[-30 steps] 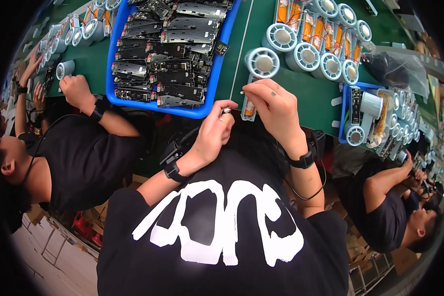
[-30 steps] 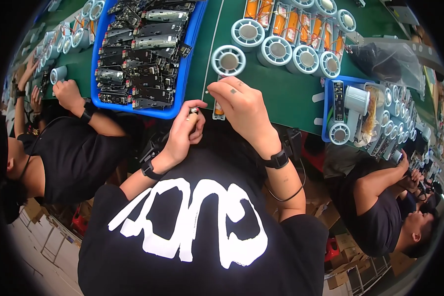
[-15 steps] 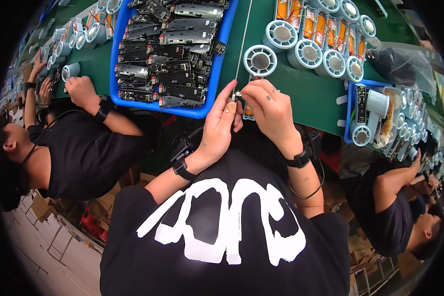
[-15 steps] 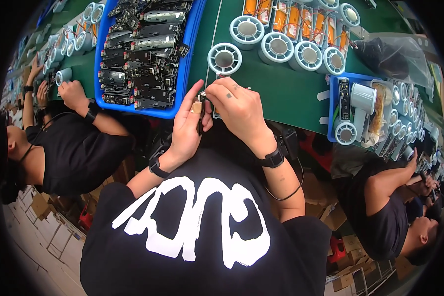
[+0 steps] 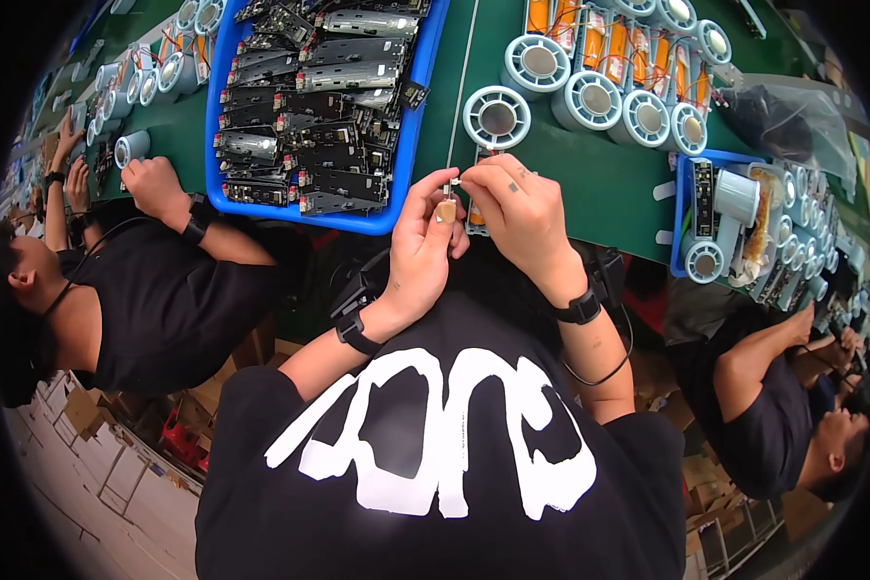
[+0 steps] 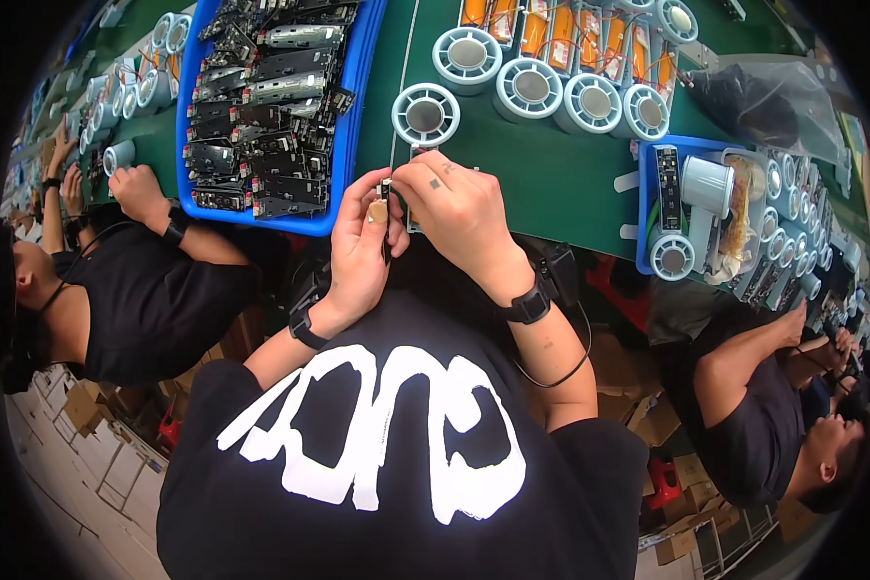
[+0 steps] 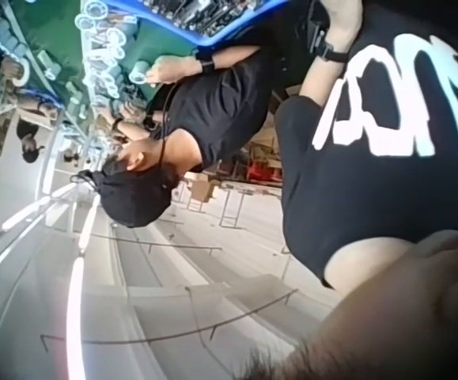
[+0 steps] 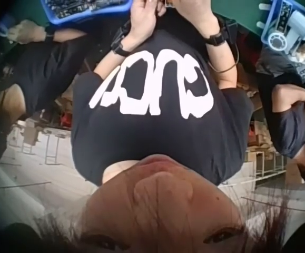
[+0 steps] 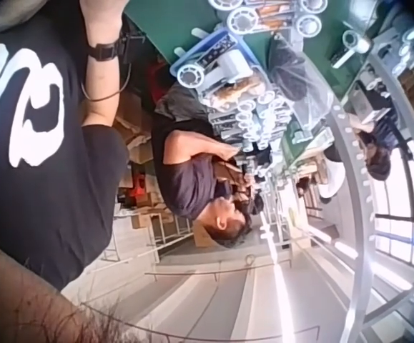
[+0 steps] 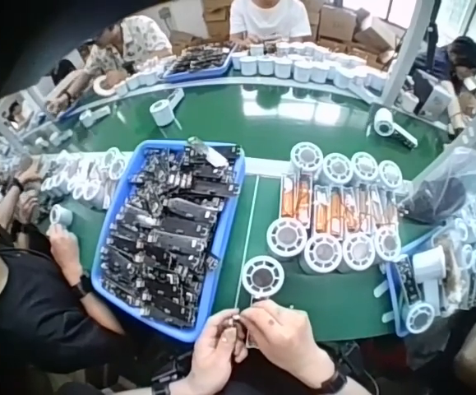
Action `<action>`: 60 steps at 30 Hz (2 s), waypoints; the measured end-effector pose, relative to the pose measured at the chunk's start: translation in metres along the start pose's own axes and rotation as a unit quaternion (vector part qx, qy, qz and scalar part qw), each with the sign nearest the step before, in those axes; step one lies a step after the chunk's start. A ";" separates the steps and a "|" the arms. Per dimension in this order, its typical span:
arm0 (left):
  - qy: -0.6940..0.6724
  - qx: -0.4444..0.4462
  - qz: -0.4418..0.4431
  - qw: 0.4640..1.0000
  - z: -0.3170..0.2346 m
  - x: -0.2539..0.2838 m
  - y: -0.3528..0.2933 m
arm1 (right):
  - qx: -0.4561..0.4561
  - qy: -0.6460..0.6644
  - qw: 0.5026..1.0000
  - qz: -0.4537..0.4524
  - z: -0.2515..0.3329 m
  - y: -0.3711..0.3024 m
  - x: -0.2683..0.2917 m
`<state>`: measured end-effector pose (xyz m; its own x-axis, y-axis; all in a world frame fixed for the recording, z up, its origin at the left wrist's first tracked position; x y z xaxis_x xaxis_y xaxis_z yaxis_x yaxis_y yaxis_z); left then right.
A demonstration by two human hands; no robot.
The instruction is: The person picks up a circuit board and a battery, connects their wires by hand, and presses the board into the handle of a handheld fan. They then pick up a fan motor and place it into the fan's circular housing.
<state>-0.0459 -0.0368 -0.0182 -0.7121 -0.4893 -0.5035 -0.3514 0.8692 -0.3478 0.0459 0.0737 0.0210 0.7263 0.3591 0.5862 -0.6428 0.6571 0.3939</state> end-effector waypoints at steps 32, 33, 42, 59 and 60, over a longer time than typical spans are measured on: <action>0.038 0.065 -0.027 0.997 0.006 0.000 -0.002 | 0.418 -0.148 0.842 0.309 0.019 0.055 0.029; 0.047 0.067 -0.025 0.996 0.005 0.001 0.000 | 0.441 -0.155 0.830 0.305 0.020 0.056 0.030; 0.075 0.027 0.018 0.997 0.008 -0.003 0.003 | 0.506 -0.166 0.782 0.322 0.014 0.050 0.026; 0.050 -0.005 0.068 0.996 -0.013 -0.009 -0.014 | -0.280 0.105 0.954 -0.018 0.039 -0.050 0.021; 0.080 -0.015 0.086 0.993 -0.016 -0.011 -0.012 | -0.281 0.102 0.954 -0.027 0.036 -0.052 0.021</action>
<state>-0.0439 -0.0405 0.0039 -0.8493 -0.3185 -0.4210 -0.2326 0.9417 -0.2431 0.0855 0.0232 0.0389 0.8240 0.3980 0.4033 -0.4121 0.9094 -0.0556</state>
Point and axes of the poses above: each hand's wrist, its own y-axis towards the middle knuckle, its own x-axis out of the back of the hand, z = x × y, the point moved 5 cm from there along y, towards the middle knuckle, and after that the axes turned 4 degrees about -y, right-handed, at the moved point
